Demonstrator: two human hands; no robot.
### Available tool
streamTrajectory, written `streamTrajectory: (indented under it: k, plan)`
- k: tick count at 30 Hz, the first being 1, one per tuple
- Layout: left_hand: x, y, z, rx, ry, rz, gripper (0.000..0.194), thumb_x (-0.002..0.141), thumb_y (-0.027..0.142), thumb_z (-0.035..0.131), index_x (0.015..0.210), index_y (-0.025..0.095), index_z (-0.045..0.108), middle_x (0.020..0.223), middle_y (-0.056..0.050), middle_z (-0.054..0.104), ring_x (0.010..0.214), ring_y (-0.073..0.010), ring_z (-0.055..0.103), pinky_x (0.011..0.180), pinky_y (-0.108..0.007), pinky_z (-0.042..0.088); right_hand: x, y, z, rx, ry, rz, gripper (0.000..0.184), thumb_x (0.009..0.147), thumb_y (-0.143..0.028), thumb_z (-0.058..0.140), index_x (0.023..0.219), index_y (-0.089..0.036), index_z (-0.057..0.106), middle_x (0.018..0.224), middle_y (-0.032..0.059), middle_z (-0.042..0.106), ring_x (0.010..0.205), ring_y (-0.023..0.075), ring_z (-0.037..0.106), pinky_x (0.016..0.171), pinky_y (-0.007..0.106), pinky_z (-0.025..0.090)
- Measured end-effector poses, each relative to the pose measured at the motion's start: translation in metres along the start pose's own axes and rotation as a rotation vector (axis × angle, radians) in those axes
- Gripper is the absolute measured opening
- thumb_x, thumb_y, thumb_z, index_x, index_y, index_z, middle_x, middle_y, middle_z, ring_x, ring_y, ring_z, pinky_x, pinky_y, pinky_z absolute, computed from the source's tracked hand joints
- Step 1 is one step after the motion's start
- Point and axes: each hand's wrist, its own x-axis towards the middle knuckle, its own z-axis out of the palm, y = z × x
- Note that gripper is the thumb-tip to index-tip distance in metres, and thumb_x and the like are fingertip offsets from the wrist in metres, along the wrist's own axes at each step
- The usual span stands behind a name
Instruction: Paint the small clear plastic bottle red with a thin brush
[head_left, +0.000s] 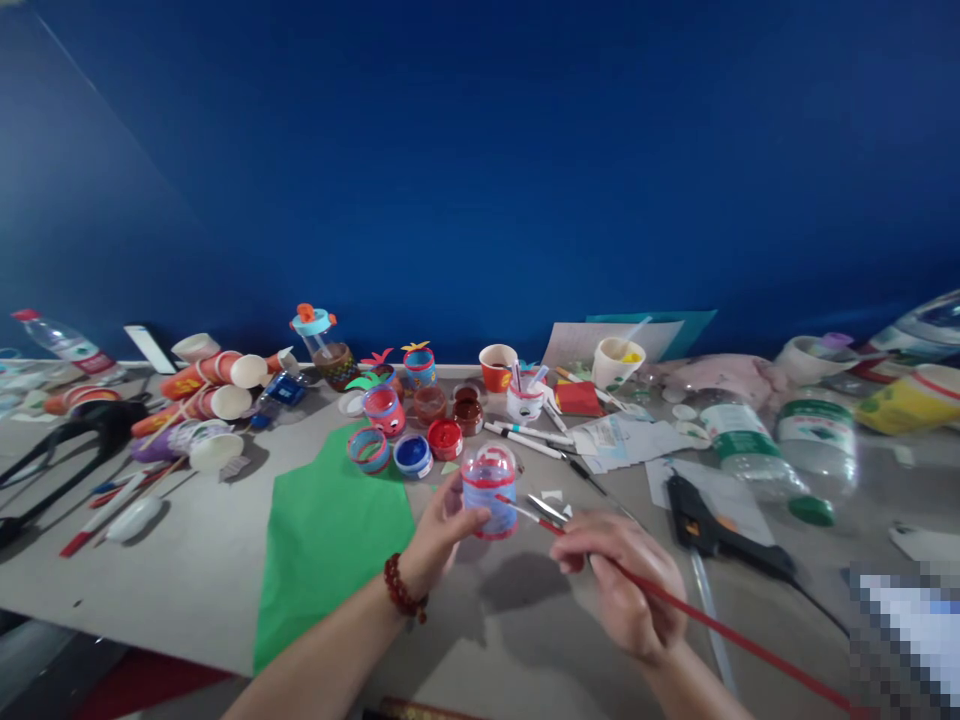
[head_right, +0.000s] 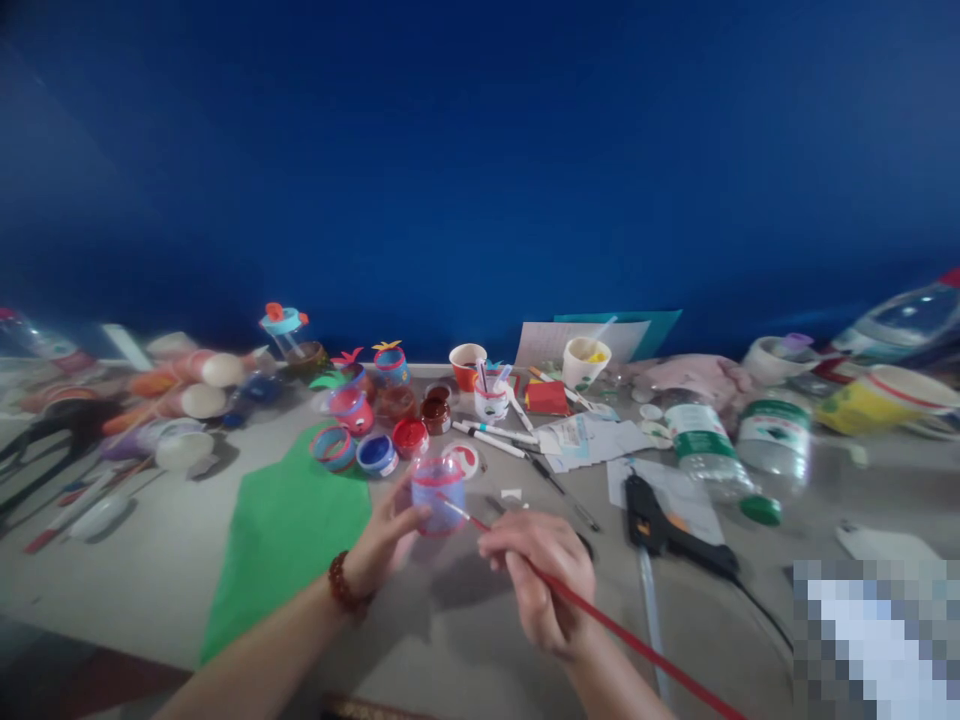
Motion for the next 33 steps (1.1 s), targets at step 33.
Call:
streamTrajectory:
  k: [33]
  plan:
    - [0.001,-0.001,-0.001,0.013,-0.003,0.021,0.060,0.068,0.040,0.095,0.121,0.020,0.075,0.123,-0.013,0.077,0.116,-0.0341,0.070,0.103,-0.045,0.054,-0.010,0.013,-0.001,0.127,0.143,0.190,0.028,0.092,-0.016,0.052,0.083,-0.023,0.077,0.070,0.0021,0.073,0.046,0.0147,0.062,0.042,0.026,0.048]
